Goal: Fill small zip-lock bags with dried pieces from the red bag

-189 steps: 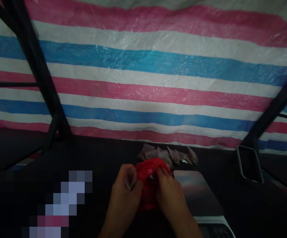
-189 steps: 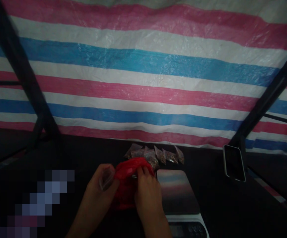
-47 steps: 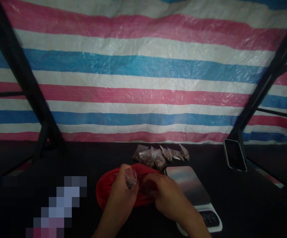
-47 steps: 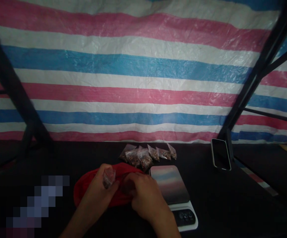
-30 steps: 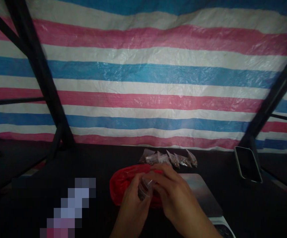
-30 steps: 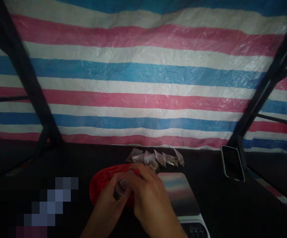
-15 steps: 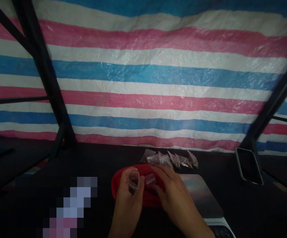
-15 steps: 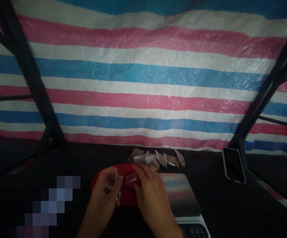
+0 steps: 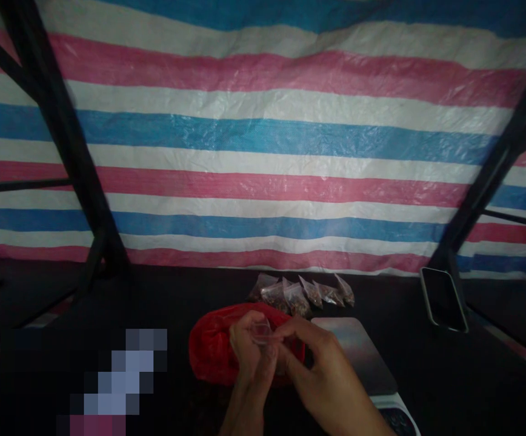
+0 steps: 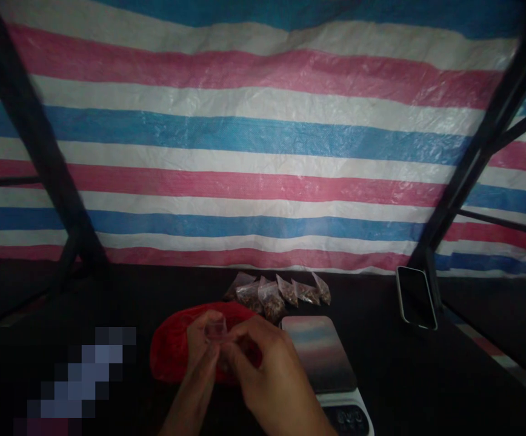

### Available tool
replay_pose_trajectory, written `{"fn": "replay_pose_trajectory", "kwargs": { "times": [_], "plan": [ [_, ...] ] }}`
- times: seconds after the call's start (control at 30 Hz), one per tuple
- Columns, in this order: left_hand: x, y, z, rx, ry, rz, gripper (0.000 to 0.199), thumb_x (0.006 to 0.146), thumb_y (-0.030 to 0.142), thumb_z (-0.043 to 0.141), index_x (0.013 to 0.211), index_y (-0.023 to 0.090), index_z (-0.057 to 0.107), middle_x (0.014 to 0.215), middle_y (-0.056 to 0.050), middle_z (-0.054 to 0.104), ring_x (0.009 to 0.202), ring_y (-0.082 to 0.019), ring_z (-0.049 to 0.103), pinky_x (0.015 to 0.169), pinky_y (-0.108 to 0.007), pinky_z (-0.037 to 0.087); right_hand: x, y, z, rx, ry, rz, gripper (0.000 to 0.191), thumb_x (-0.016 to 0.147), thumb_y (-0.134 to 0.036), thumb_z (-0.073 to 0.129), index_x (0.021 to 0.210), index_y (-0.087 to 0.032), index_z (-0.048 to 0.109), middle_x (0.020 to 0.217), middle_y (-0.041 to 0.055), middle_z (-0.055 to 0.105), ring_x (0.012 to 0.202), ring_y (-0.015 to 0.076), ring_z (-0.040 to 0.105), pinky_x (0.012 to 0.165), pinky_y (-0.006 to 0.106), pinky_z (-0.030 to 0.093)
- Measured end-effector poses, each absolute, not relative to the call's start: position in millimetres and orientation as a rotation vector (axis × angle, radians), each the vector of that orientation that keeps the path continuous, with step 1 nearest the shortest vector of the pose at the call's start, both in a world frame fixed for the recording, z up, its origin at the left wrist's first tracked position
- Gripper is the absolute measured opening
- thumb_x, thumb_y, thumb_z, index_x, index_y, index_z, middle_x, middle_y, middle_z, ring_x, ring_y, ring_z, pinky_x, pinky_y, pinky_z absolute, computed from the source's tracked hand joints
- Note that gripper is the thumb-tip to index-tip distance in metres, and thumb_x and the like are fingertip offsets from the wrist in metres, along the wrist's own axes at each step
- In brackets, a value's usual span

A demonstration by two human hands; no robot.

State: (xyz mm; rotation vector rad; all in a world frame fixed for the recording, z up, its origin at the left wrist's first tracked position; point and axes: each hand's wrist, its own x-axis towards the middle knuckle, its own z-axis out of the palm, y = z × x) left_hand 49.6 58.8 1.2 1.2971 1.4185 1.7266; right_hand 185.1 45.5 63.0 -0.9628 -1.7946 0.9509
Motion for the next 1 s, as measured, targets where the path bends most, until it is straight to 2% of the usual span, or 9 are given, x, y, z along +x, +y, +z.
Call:
{"fn": "replay_pose_trajectory", "kwargs": {
  "times": [0.07,0.17,0.3,0.4,0.53,0.6,0.7,0.8,1.0],
  "plan": [
    [60.4,53.9,2.8,1.306,1.391,1.729,0.061,0.081,0.085,0.052,0.1,0.027,0.058,0.088,-0.003,0.057,0.086,-0.027,0.063,0.082,-0.042,0.055,201.6,50.7,66.7,-1.016,-1.736,0.893,0.021,0.098,-0.037,0.065,0.087,-0.023,0.075,0.083,0.0009,0.075,0.081,0.0192,0.069,0.074,0.027,0.051],
    [66.4,40.6,7.7,1.32,1.421,1.72,0.047,0.094,0.069,0.049,0.112,0.026,0.061,0.093,-0.004,0.057,0.087,-0.026,0.061,0.083,-0.042,0.054,238.3,62.2,66.7,-1.126,-1.606,0.806,0.033,0.097,-0.05,0.062,0.082,-0.022,0.068,0.066,-0.0003,0.067,0.064,0.0179,0.062,0.062,0.027,0.048],
    [49.4,29.8,17.3,1.514,1.949,1.789,0.031,0.094,0.049,0.056,0.114,0.025,0.061,0.111,-0.01,0.058,0.108,-0.033,0.059,0.102,-0.056,0.05,287.9,76.8,51.4,-1.349,-1.668,0.698,0.036,0.095,-0.052,0.055,0.075,-0.023,0.064,0.063,0.0004,0.065,0.057,0.0188,0.06,0.055,0.029,0.047],
    [28.6,32.4,20.2,1.456,2.512,1.583,0.049,0.091,0.049,0.051,0.126,0.016,0.061,0.116,-0.018,0.058,0.119,-0.045,0.058,0.103,-0.067,0.048,307.5,84.1,36.5,-1.475,-1.674,0.548,0.029,0.091,-0.047,0.058,0.083,-0.023,0.072,0.074,0.0043,0.071,0.071,0.0249,0.067,0.07,0.037,0.053],
    [2.1,37.2,13.6,1.452,2.784,1.155,0.071,0.094,0.054,0.039,0.142,0.004,0.054,0.128,-0.033,0.057,0.123,-0.058,0.059,0.095,-0.07,0.052,296.8,85.6,31.4,-1.545,-1.645,0.196,0.037,0.088,-0.04,0.065,0.118,-0.02,0.074,0.11,0.0158,0.073,0.107,0.0386,0.065,0.097,0.054,0.047],
    [-7.7,38.8,8.2,1.446,2.695,1.019,0.073,0.093,0.057,0.04,0.143,0.005,0.052,0.124,-0.031,0.064,0.117,-0.056,0.065,0.094,-0.069,0.053,274.5,80.1,33.9,-1.548,-1.772,0.064,0.033,0.093,-0.038,0.067,0.121,-0.022,0.073,0.117,0.0163,0.074,0.11,0.0398,0.064,0.095,0.055,0.047],
    [-14.1,41.2,2.5,1.388,2.46,1.023,0.073,0.086,0.057,0.049,0.144,0.011,0.049,0.105,-0.017,0.072,0.103,-0.048,0.071,0.092,-0.064,0.055,230.6,66.3,35.9,-1.55,-2.054,0.124,0.034,0.092,-0.033,0.076,0.124,-0.024,0.073,0.119,0.0136,0.078,0.114,0.0412,0.064,0.098,0.058,0.046],
    [-13.4,41.8,2.9,1.364,2.201,1.233,0.076,0.077,0.05,0.056,0.145,0.017,0.048,0.09,-0.006,0.066,0.085,-0.036,0.071,0.081,-0.052,0.059,197.7,56.9,35.2,-1.62,-2.196,0.161,0.034,0.092,-0.012,0.068,0.126,-0.02,0.073,0.122,0.0152,0.077,0.119,0.0423,0.063,0.101,0.06,0.048],
    [-21.4,35.9,15.3,1.705,2.3,1.5,0.039,0.084,0.028,0.045,0.113,0.02,0.07,0.109,-0.013,0.067,0.101,-0.032,0.067,0.095,-0.051,0.053,198.8,62.0,42.2,-1.597,-2.105,0.138,0.053,0.09,0.005,0.044,0.121,-0.025,0.076,0.127,0.0127,0.073,0.112,0.0342,0.07,0.093,0.049,0.057]
  ]
}}
